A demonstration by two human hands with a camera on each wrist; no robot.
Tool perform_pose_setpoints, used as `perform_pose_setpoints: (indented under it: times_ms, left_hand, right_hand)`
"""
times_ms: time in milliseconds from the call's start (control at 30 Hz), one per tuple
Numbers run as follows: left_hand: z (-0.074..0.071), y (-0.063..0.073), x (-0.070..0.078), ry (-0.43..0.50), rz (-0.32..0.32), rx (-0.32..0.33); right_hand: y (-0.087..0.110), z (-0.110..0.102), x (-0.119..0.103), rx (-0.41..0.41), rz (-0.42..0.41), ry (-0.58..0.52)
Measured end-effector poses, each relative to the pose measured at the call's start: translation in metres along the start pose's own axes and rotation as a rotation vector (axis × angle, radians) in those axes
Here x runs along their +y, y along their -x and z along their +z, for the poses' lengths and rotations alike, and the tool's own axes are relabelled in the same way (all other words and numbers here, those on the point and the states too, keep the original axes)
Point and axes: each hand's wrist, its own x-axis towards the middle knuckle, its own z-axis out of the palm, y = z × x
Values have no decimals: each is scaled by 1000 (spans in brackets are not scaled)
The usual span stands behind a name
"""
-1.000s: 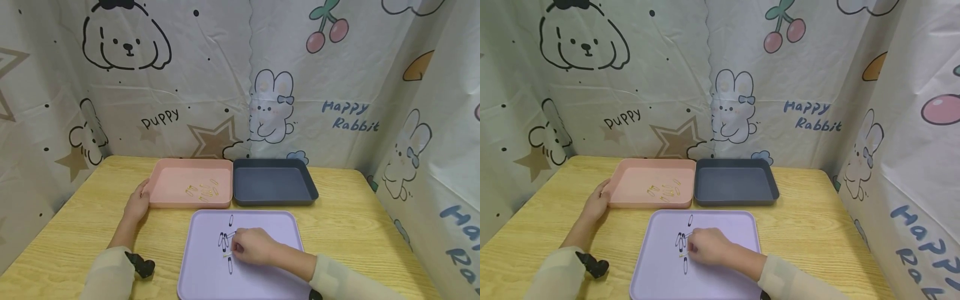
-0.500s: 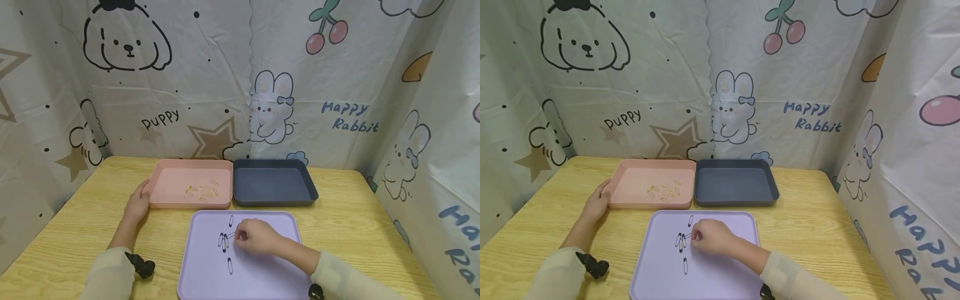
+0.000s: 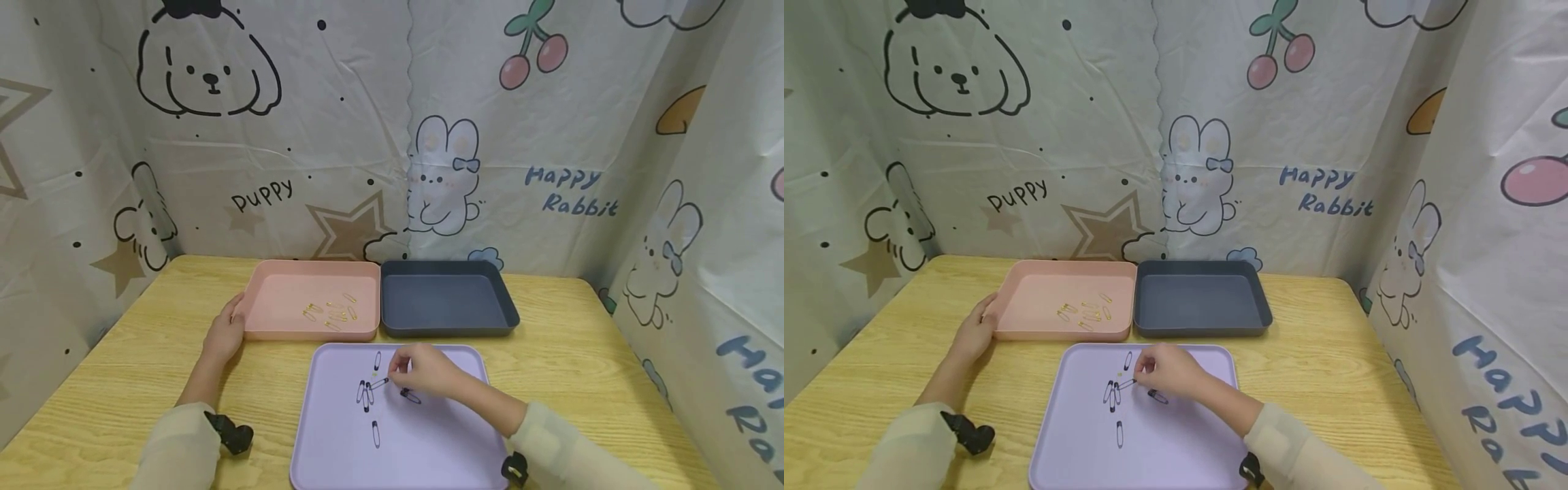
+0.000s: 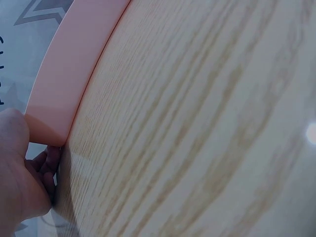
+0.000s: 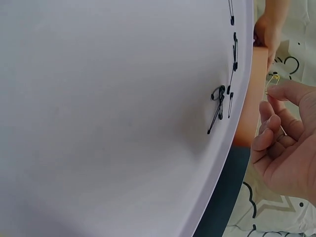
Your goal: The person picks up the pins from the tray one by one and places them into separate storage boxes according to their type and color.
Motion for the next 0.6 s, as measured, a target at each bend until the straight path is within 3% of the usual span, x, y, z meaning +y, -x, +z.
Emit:
perform_pose_setpoints:
  times_ms: [200,600]
  left_hand:
    - [0,1,1,12,-3,-10]
    - [0,1,1,11,-4,-8]
  right_hand:
    - [-5,-5,3,25,-33,-60]
    - [-17,-12,7,83,-11,-46]
